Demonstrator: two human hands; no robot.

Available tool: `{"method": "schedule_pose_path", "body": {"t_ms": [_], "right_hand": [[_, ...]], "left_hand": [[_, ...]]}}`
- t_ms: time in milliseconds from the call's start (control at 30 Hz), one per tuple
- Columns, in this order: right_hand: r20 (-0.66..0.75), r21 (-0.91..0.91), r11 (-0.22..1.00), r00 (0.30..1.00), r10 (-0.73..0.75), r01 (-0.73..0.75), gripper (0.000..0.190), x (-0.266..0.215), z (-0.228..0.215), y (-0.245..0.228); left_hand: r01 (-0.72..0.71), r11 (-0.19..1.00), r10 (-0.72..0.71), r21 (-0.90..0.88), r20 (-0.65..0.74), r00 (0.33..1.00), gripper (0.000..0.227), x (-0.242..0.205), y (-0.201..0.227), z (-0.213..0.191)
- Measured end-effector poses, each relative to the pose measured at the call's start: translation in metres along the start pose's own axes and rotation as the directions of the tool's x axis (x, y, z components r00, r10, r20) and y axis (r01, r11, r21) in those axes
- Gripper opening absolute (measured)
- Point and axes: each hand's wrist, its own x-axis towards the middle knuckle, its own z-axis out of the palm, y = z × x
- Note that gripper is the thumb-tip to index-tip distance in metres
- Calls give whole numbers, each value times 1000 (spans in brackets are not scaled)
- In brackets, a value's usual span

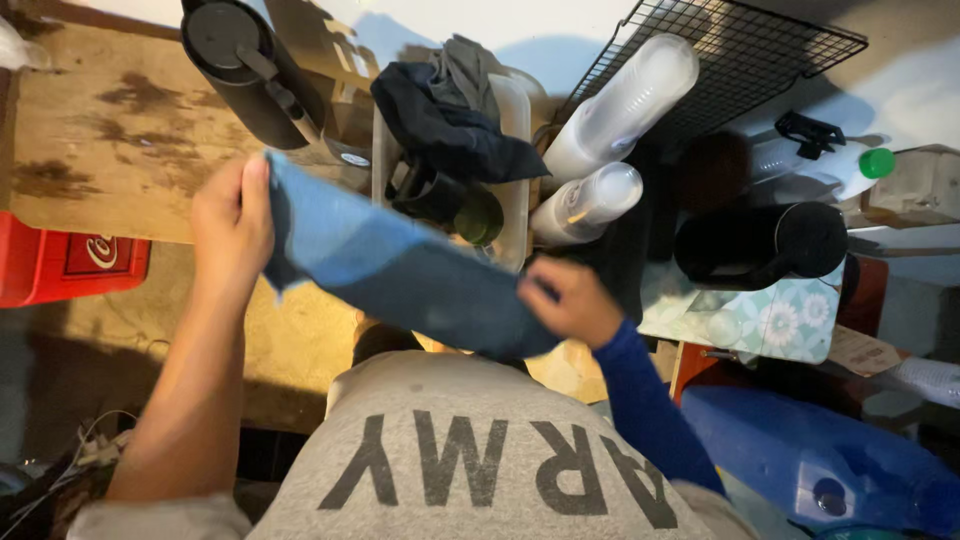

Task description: The person wipes a wooden board with a cloth, then moves around a cluttered workspace handling a small white appliance and a power adapter. They wipe the board again and place it on a table.

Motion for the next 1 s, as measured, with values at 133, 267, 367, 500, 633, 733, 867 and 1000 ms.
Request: {"method": "schedule_pose_path", "body": {"t_ms": [133, 267, 367, 500, 633, 733, 867, 1000], "right_hand": [[-311, -262, 963, 950, -26, -60, 15, 81, -16, 18], [-401, -543, 705, 879, 259, -456, 17, 181, 10, 69], [-414, -586, 577, 823, 390, -568, 19, 230, 38, 107], [-500, -663, 442, 797, 338, -604, 21, 255, 50, 148], [-354, -582, 452, 711, 608, -676, 23, 275, 30, 179], [-509, -416, 545, 683, 524, -728, 21, 290, 15, 202], [-608, -318, 634, 665, 435, -705, 18, 288, 28, 225], [-804, -134, 820, 545, 239, -556, 25, 277, 55, 237]], "left_hand": [[-86, 996, 86, 8, 4, 996, 38, 68, -47, 44], [-50, 995, 45, 89, 56, 997, 44, 106, -91, 107], [-38, 999, 37, 15, 68, 997, 43, 124, -109, 149], [174, 817, -118, -549, 137, 984, 42, 137, -114, 180], [360, 529, -269, -769, 251, 930, 32, 146, -110, 188], [352, 572, -320, -741, 194, 927, 35, 157, -108, 195], [311, 597, -400, -740, 61, 914, 36, 168, -118, 209], [487, 560, -608, -671, 67, 791, 37, 185, -136, 226]]}}
